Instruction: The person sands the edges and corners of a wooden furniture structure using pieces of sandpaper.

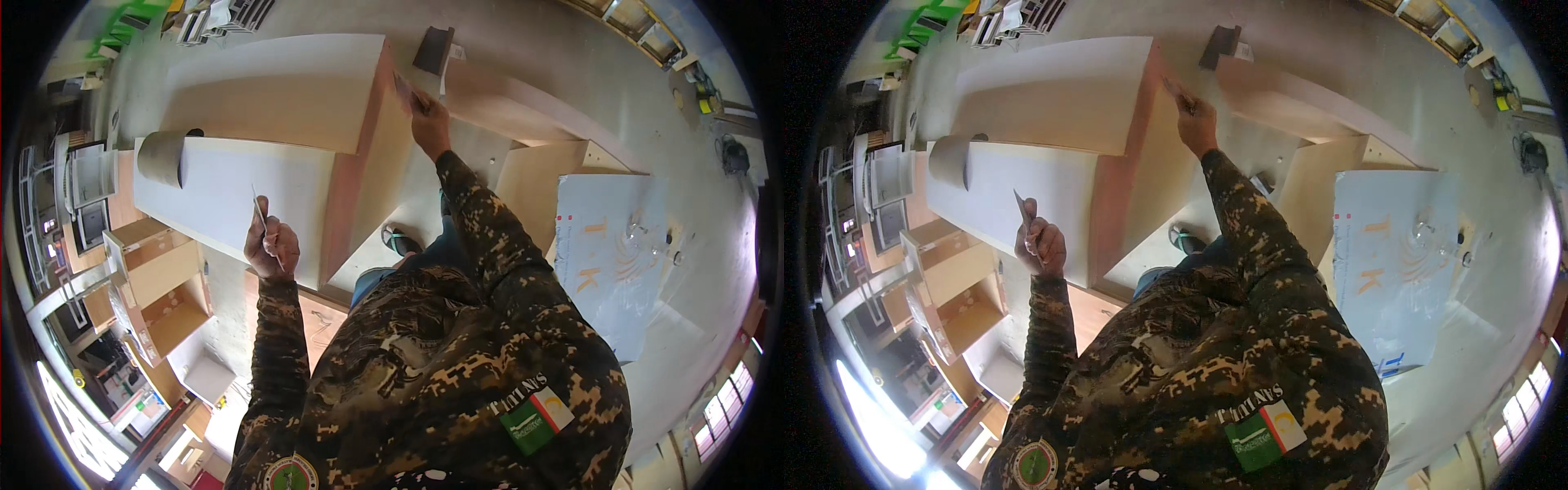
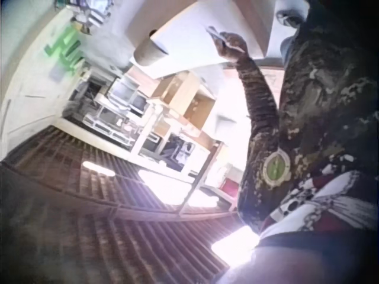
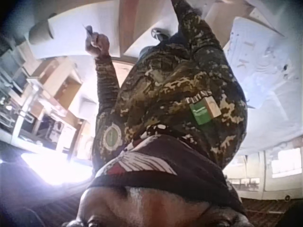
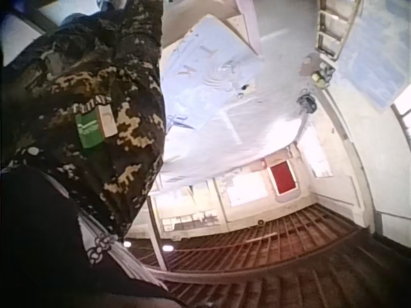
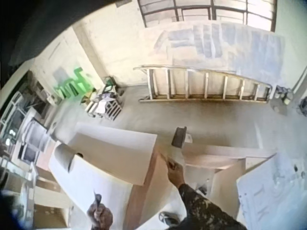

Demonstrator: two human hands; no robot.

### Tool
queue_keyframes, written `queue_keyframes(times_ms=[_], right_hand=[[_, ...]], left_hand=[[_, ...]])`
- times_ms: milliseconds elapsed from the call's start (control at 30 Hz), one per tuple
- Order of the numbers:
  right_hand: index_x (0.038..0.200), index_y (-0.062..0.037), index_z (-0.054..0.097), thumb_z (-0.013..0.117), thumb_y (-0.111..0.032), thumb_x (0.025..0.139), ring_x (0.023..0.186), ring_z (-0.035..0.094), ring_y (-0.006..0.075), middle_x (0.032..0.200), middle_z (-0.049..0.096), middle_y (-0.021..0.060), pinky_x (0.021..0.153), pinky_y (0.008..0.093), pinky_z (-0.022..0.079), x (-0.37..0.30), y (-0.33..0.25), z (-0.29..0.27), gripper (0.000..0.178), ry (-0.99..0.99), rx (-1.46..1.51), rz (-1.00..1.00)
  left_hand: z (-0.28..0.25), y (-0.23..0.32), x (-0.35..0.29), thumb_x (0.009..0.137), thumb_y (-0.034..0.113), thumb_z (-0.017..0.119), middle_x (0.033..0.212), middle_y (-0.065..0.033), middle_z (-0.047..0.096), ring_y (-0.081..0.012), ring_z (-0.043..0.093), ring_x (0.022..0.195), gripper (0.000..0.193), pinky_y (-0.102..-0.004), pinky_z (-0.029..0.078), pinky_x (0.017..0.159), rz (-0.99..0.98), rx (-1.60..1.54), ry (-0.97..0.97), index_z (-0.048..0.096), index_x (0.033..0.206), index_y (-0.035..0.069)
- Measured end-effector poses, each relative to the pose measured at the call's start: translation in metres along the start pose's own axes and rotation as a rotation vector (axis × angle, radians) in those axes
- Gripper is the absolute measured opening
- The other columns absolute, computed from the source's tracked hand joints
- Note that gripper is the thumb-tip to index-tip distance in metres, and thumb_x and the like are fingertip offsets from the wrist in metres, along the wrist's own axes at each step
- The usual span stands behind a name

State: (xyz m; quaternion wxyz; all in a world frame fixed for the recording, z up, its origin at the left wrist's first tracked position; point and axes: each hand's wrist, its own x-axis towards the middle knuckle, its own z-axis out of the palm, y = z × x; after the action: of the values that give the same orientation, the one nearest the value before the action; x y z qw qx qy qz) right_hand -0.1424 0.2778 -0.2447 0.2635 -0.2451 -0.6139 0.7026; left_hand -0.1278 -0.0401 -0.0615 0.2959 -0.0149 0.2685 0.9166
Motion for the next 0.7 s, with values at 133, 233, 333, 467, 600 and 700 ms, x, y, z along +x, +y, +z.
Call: queue_keyframes(times_ms=[133,233,333,467,600,700], right_hand=[[0.125,-0.0025,0.064,0.055,-0.009,0.098,0.087,0.057,0.0098,0.099,0.07,0.0097,0.08,0.0252,0.047,0.019,0.001,0.02,0.029,-0.004,-0.05,-0.017],[0.128,-0.0027,0.062,0.054,-0.008,0.099,0.088,0.054,0.0059,0.1,0.07,0.0046,0.08,0.0224,0.046,0.02,-0.001,0.027,0.031,-0.029,-0.066,-0.055],[0.126,-0.0038,0.063,0.056,-0.001,0.093,0.094,0.062,0.0161,0.108,0.07,0.0127,0.083,0.0253,0.047,0.015,0.003,0.026,0.034,-0.047,-0.126,-0.157],[0.121,-0.005,0.065,0.053,0.01,0.084,0.105,0.066,0.0282,0.12,0.067,0.0178,0.091,0.0284,0.046,-0.009,0.005,0.024,0.042,-0.124,-0.13,-0.069],[0.121,-0.007,0.066,0.053,0.007,0.091,0.117,0.063,0.0238,0.121,0.067,0.0168,0.094,0.0283,0.049,-0.031,0.013,0.024,0.036,-0.107,-0.122,-0.259],[0.12,-0.0081,0.066,0.053,0.012,0.088,0.118,0.062,0.0278,0.127,0.064,0.0155,0.097,0.0319,0.049,-0.055,0.014,0.021,0.04,-0.157,-0.25,-0.236]], left_hand=[[-0.022,0.007,-0.012,0.097,0.01,0.051,0.073,-0.0076,0.064,-0.0113,0.048,0.045,0.029,-0.0216,0.036,0.034,-0.004,-0.036,0.014,0.043,0.122,0.001],[-0.029,0.008,-0.017,0.095,0.01,0.054,0.085,-0.0133,0.07,-0.0138,0.058,0.05,0.03,-0.023,0.042,0.035,-0.019,-0.062,0.006,0.042,0.121,0.003],[-0.029,0.005,-0.015,0.094,0.009,0.055,0.086,-0.013,0.07,-0.014,0.058,0.051,0.031,-0.0233,0.042,0.035,-0.032,-0.098,-0.03,0.041,0.121,0.004],[-0.03,0.002,-0.016,0.092,0.002,0.051,0.089,-0.0178,0.067,-0.0127,0.052,0.044,0.032,-0.0197,0.043,0.032,-0.007,-0.182,-0.063,0.039,0.122,0.002],[-0.033,0.005,-0.014,0.093,0.004,0.056,0.088,-0.0184,0.067,-0.0147,0.056,0.046,0.033,-0.0209,0.045,0.033,-0.056,-0.213,-0.094,0.039,0.121,0.002],[-0.032,0.005,-0.013,0.093,0.004,0.057,0.089,-0.0186,0.067,-0.0158,0.059,0.049,0.033,-0.022,0.047,0.034,-0.083,-0.204,-0.111,0.038,0.12,0.003]])
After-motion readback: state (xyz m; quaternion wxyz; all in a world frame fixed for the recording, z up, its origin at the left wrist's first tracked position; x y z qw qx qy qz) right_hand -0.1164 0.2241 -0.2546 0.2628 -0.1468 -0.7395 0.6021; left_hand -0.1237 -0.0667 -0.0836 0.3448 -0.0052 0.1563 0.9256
